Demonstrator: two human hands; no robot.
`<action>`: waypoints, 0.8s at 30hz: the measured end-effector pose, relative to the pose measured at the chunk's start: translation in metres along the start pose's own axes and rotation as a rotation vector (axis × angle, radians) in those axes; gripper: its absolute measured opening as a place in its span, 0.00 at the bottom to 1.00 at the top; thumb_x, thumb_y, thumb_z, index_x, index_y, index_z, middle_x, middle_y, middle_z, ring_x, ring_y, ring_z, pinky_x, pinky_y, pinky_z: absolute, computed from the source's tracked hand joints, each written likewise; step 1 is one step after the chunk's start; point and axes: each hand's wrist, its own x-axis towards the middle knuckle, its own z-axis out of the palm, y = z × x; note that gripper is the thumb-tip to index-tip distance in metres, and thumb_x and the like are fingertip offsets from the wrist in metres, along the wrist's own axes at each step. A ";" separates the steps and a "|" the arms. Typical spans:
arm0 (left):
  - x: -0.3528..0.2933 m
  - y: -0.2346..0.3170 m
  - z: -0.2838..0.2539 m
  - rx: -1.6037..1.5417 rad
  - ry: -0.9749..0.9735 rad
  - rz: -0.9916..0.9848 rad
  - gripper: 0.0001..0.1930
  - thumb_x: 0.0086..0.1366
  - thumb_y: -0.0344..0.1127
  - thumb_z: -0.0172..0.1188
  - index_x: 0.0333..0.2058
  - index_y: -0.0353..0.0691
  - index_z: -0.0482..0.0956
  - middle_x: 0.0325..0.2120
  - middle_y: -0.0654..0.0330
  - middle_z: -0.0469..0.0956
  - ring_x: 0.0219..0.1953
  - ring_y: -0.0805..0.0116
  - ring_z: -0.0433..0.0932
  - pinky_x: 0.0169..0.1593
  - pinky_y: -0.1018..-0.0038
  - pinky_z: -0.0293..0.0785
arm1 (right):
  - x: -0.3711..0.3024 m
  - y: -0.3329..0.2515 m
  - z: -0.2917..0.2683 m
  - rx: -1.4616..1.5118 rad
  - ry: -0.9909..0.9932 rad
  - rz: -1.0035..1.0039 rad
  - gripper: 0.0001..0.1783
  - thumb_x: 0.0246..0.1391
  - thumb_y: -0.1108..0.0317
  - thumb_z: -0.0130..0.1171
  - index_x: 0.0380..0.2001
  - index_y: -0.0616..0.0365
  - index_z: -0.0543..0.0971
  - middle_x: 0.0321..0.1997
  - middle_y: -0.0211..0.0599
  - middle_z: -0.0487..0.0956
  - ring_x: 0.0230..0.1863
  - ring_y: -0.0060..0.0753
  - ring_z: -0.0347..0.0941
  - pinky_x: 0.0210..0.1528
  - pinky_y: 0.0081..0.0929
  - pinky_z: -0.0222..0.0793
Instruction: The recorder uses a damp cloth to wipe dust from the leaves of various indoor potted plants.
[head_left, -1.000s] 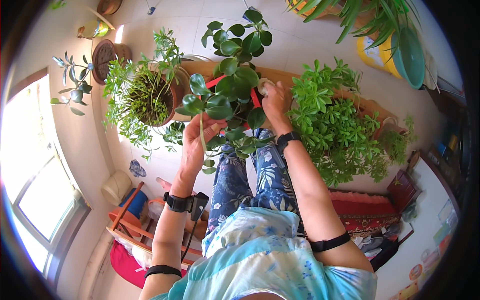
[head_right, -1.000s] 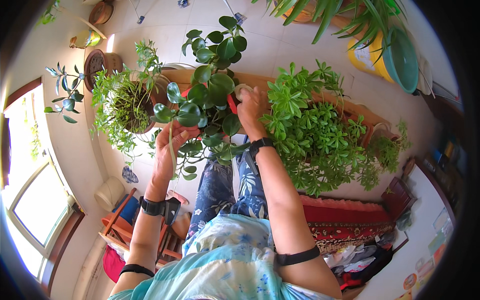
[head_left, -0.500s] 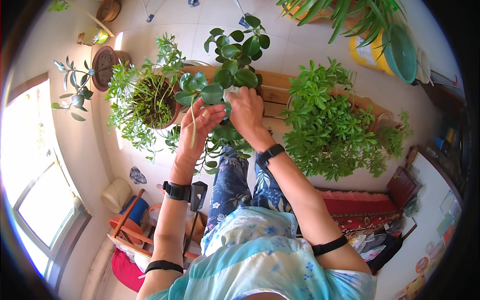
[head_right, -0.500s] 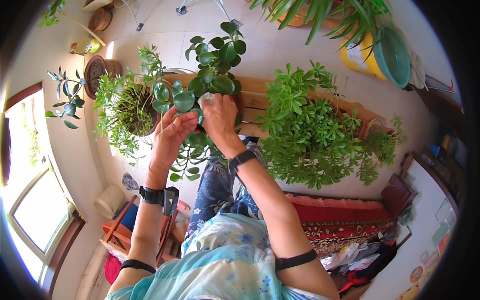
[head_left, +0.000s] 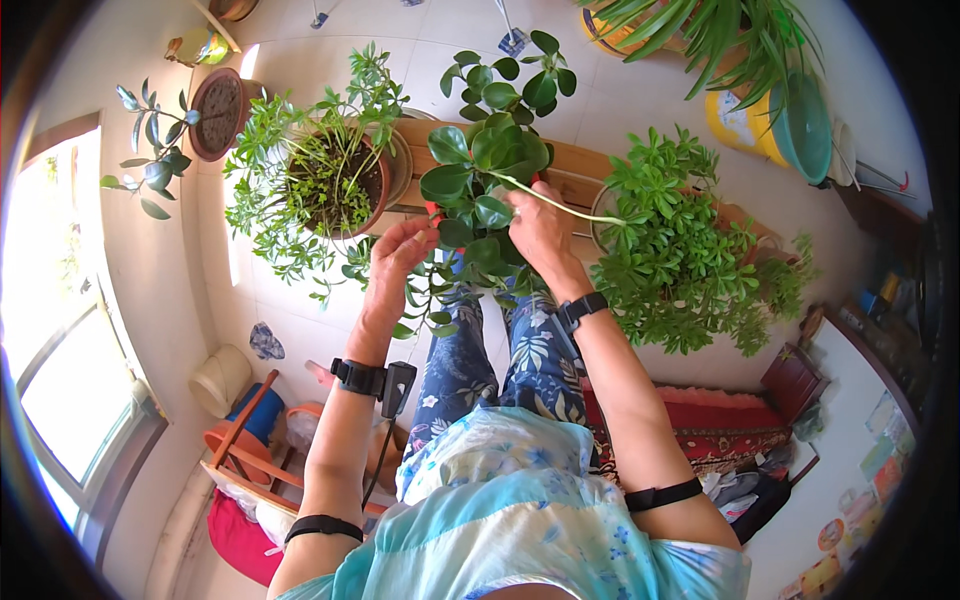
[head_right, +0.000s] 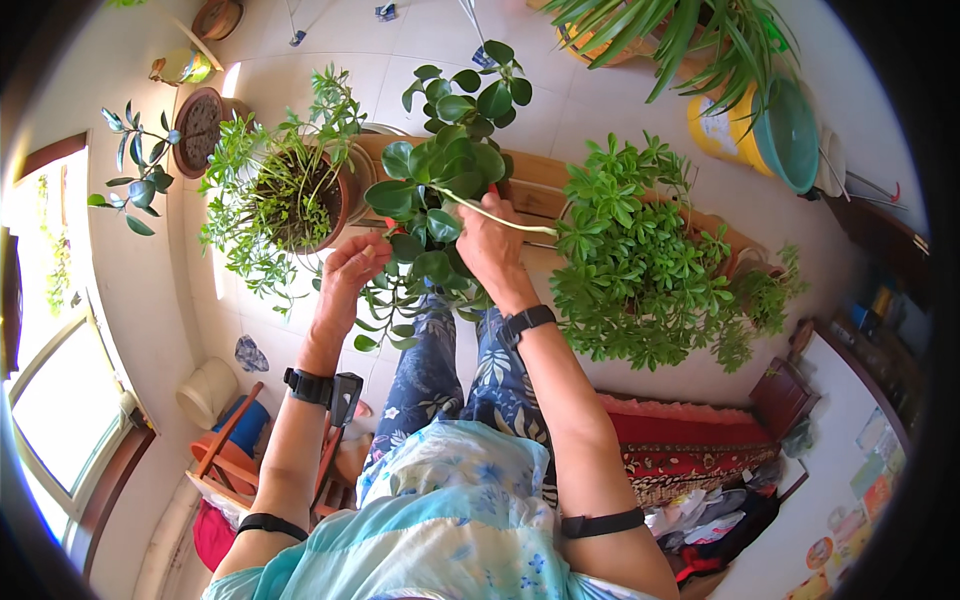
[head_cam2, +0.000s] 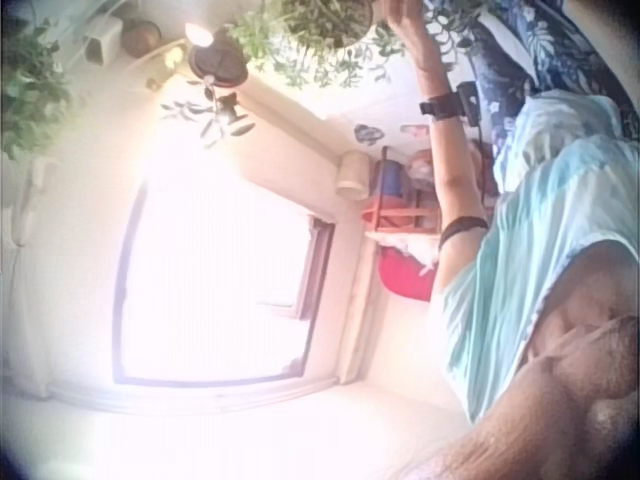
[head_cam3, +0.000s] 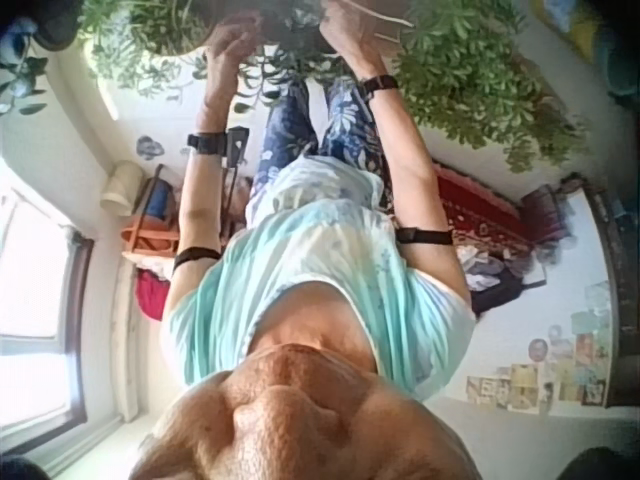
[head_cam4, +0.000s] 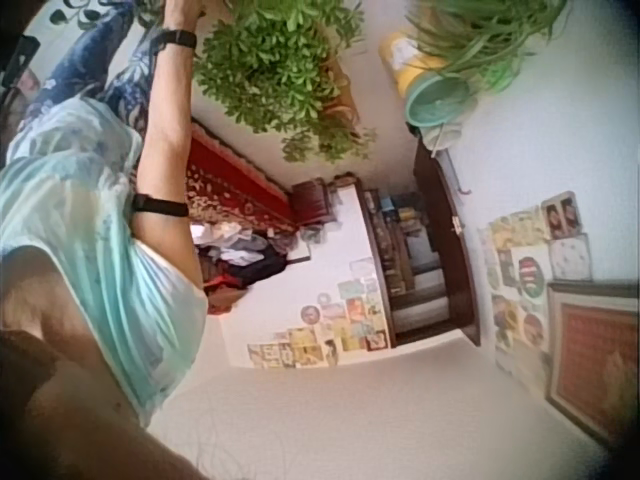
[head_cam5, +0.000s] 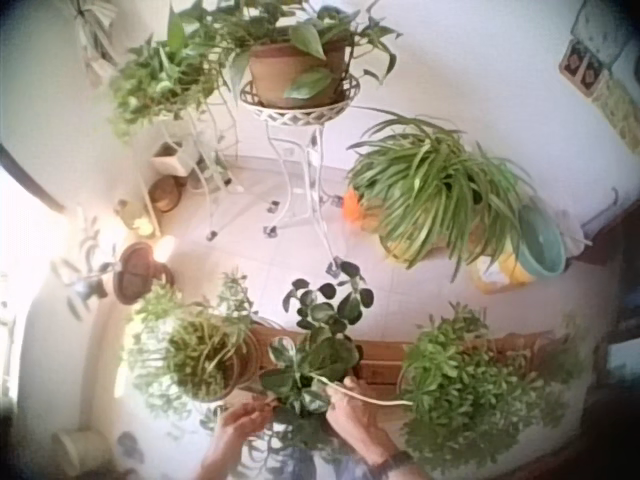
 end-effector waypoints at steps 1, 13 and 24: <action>0.001 -0.008 -0.004 0.016 -0.001 -0.066 0.18 0.65 0.38 0.53 0.50 0.35 0.74 0.43 0.58 0.78 0.45 0.69 0.76 0.52 0.71 0.69 | -0.001 -0.007 -0.002 0.048 -0.001 -0.051 0.12 0.36 0.78 0.57 0.28 0.55 0.82 0.30 0.42 0.74 0.36 0.47 0.72 0.37 0.42 0.69; 0.009 -0.035 -0.016 -0.170 -0.043 -0.259 0.23 0.68 0.42 0.50 0.57 0.33 0.67 0.49 0.51 0.75 0.51 0.61 0.75 0.53 0.68 0.72 | -0.006 -0.022 0.035 -0.237 -0.055 -0.123 0.06 0.41 0.74 0.60 0.25 0.53 0.83 0.39 0.38 0.75 0.46 0.43 0.69 0.46 0.42 0.63; -0.019 -0.058 -0.038 -0.036 -0.119 -0.345 0.16 0.68 0.38 0.49 0.49 0.36 0.73 0.42 0.56 0.79 0.45 0.66 0.78 0.49 0.72 0.72 | -0.074 -0.035 -0.086 0.126 0.340 0.204 0.21 0.42 0.78 0.64 0.44 0.54 0.80 0.34 0.38 0.73 0.36 0.40 0.71 0.37 0.34 0.68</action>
